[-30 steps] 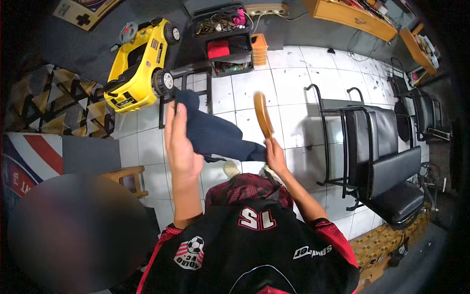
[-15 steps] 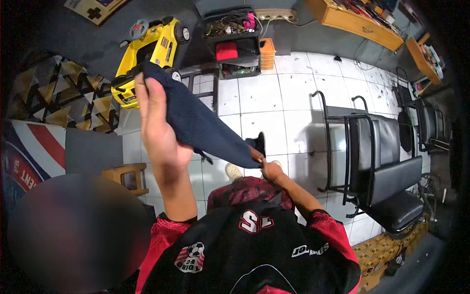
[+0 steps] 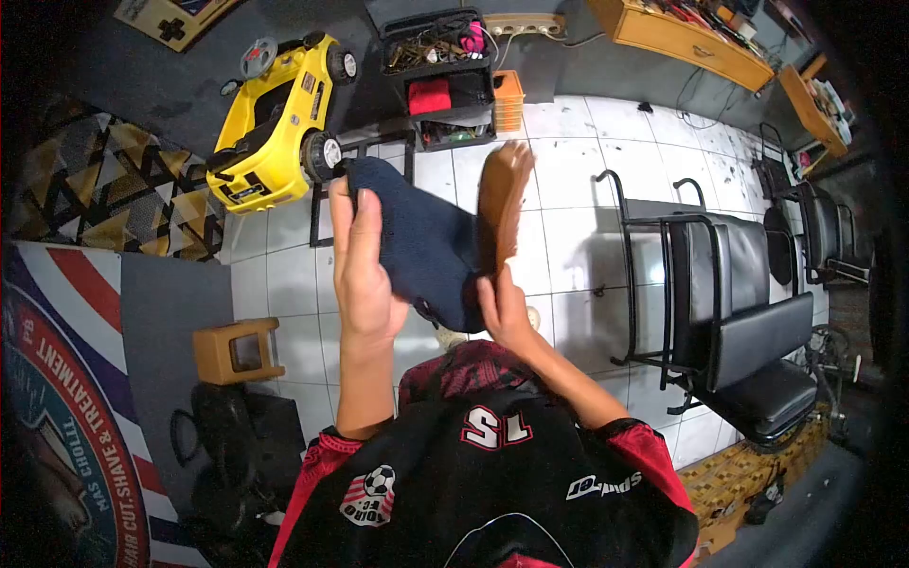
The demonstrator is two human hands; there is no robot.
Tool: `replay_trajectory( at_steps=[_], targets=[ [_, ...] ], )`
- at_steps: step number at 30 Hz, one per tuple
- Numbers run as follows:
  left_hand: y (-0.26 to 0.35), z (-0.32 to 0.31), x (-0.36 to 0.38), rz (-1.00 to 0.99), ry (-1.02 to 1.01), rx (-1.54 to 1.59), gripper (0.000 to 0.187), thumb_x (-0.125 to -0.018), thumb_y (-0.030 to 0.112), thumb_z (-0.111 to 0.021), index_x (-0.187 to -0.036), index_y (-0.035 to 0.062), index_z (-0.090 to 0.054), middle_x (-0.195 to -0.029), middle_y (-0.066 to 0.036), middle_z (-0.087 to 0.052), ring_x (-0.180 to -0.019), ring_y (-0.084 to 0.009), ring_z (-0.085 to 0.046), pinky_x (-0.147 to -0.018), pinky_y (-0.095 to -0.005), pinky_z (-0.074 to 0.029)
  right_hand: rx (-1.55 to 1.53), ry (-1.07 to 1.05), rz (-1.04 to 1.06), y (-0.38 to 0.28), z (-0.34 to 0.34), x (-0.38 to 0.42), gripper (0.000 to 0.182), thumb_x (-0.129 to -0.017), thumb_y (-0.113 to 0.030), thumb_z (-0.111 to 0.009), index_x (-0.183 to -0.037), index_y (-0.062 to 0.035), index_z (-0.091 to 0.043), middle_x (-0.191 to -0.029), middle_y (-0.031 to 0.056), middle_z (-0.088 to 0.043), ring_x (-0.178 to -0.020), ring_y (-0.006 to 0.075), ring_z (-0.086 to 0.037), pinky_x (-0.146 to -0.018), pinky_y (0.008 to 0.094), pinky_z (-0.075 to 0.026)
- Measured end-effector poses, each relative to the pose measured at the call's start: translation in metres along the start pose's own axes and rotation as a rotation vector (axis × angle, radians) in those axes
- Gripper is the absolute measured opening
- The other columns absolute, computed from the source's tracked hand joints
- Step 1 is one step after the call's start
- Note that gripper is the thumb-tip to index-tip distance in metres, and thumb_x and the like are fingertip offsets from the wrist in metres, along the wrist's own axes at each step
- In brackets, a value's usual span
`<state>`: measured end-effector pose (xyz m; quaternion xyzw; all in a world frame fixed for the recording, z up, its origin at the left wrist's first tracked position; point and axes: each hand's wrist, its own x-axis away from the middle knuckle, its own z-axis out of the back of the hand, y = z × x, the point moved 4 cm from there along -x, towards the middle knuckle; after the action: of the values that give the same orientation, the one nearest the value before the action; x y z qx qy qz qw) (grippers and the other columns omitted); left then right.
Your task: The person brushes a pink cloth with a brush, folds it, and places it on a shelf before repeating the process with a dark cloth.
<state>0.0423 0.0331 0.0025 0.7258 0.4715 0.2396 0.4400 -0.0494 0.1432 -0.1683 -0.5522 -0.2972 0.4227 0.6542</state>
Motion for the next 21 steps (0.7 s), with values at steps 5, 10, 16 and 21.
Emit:
replay_trajectory(
  at_steps=[5, 10, 16, 21],
  targets=[
    [0.016, -0.012, -0.002, -0.094, -0.015, 0.014, 0.037, -0.097, 0.023, -0.043, -0.132, 0.0093, -0.037, -0.117, -0.007, -0.055, -0.102, -0.0194, -0.057, -0.087, -0.0351, -0.047, 0.196, -0.245, 0.226, 0.032, -0.036, 0.007, 0.029, -0.087, -0.008, -0.05, -0.114, -0.0007, -0.042, -0.069, 0.0234, -0.059, -0.061, 0.0424, -0.059, -0.057, 0.0497, -0.049],
    [0.05, -0.019, 0.0, -0.176, 0.139, -0.049, 0.039, -0.096, 0.028, -0.045, -0.127, 0.0047, -0.045, -0.116, -0.01, -0.057, -0.098, -0.0225, -0.059, -0.085, -0.0375, -0.048, 0.746, -0.727, 0.088, 0.187, -0.059, 0.03, 0.032, -0.087, -0.015, -0.044, -0.114, 0.0026, -0.046, -0.069, 0.0211, -0.063, -0.062, 0.0381, -0.063, -0.057, 0.0473, -0.052],
    [0.07, 0.003, 0.004, -0.317, 0.219, -0.087, 0.044, -0.094, 0.032, -0.047, -0.121, -0.0013, -0.05, -0.117, -0.015, -0.058, -0.101, -0.0273, -0.06, -0.088, -0.0409, -0.049, 0.936, -0.811, -0.097, 0.303, -0.038, 0.064, 0.023, -0.082, -0.015, -0.046, -0.081, 0.0022, -0.063, -0.071, 0.0222, -0.064, -0.067, 0.0374, -0.064, -0.061, 0.0455, -0.052],
    [0.05, 0.003, -0.003, -0.168, 0.178, 0.004, 0.03, -0.098, 0.023, -0.04, -0.126, 0.0109, -0.04, -0.101, -0.004, -0.056, -0.086, -0.0151, -0.059, -0.074, -0.0292, -0.05, 0.364, -0.138, -0.098, 0.161, -0.011, 0.008, 0.024, -0.09, -0.016, -0.047, -0.105, 0.0023, -0.045, -0.064, 0.0271, -0.057, -0.059, 0.045, -0.057, -0.053, 0.0503, -0.045]
  ],
)
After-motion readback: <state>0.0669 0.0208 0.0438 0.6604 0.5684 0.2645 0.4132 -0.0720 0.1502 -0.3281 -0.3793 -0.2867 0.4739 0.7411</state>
